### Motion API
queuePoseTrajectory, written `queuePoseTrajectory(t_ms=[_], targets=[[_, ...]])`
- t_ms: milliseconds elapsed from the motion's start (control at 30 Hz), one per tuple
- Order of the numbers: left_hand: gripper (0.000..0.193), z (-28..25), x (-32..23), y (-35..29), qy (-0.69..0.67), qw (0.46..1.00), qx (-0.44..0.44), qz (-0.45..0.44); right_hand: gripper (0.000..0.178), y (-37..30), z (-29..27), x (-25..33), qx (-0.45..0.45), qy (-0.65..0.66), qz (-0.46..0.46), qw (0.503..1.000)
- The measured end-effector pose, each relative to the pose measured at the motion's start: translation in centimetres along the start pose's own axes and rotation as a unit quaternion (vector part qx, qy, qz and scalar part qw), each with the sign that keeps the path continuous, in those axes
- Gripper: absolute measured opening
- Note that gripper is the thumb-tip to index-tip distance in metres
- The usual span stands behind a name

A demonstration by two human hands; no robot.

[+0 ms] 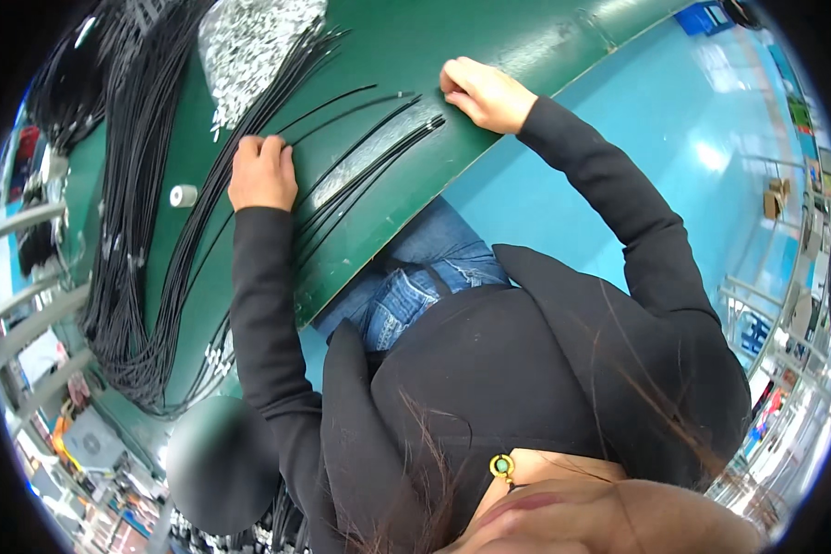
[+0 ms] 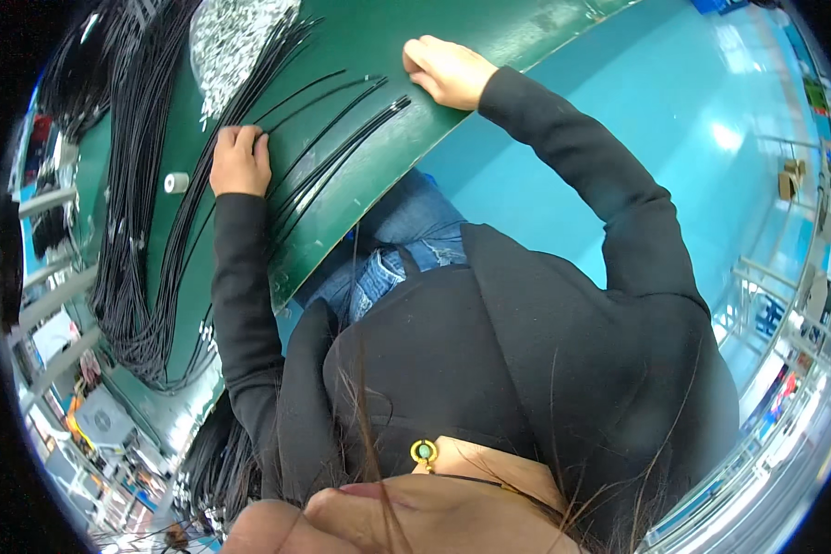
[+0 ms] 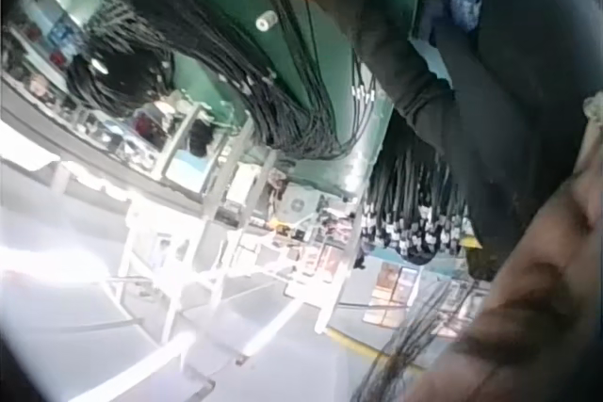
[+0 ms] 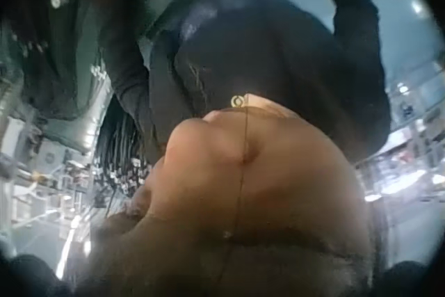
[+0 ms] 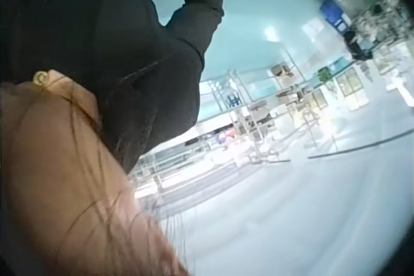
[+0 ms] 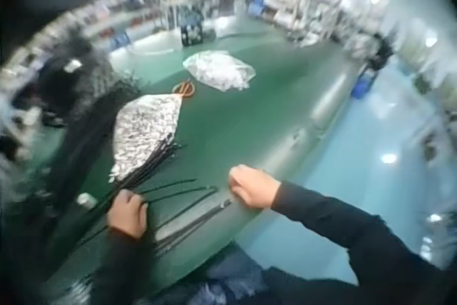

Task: The recorder is sorting, straightening, and attaching small plastic clips to bundles of black electrical wires at a manual assembly station.

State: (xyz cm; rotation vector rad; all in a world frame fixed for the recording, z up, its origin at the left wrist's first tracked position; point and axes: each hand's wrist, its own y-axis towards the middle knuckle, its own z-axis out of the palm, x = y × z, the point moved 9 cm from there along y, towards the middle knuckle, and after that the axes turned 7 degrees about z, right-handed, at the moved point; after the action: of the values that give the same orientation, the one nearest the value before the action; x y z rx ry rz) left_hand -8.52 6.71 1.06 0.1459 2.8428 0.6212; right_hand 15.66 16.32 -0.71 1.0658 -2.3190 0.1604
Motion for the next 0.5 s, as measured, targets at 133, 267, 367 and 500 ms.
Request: queuePoseTrajectory(t_ms=[133, 267, 367, 500], targets=[[0.011, 0.7, -4.3, 1.6, -0.006, 0.997, -0.007, 0.083, 0.015, 1.4, -0.3, -2.1, 0.010, 0.198, 0.162, 0.967], [0.010, 2.9, -8.2, 3.7, -0.067, 0.988, -0.002, 0.143, 0.019, 2.2, 1.2, -2.0, 0.069, 0.419, 0.265, 0.866], [0.008, 3.5, -9.7, 4.7, -0.068, 0.983, 0.004, 0.169, 0.020, 2.5, 1.9, -1.6, 0.076, 0.523, 0.284, 0.800], [0.006, 1.9, -7.0, 5.1, -0.185, 0.980, -0.077, 0.007, 0.018, 3.0, 2.4, -1.6, 0.058, 0.625, 0.285, 0.724]])
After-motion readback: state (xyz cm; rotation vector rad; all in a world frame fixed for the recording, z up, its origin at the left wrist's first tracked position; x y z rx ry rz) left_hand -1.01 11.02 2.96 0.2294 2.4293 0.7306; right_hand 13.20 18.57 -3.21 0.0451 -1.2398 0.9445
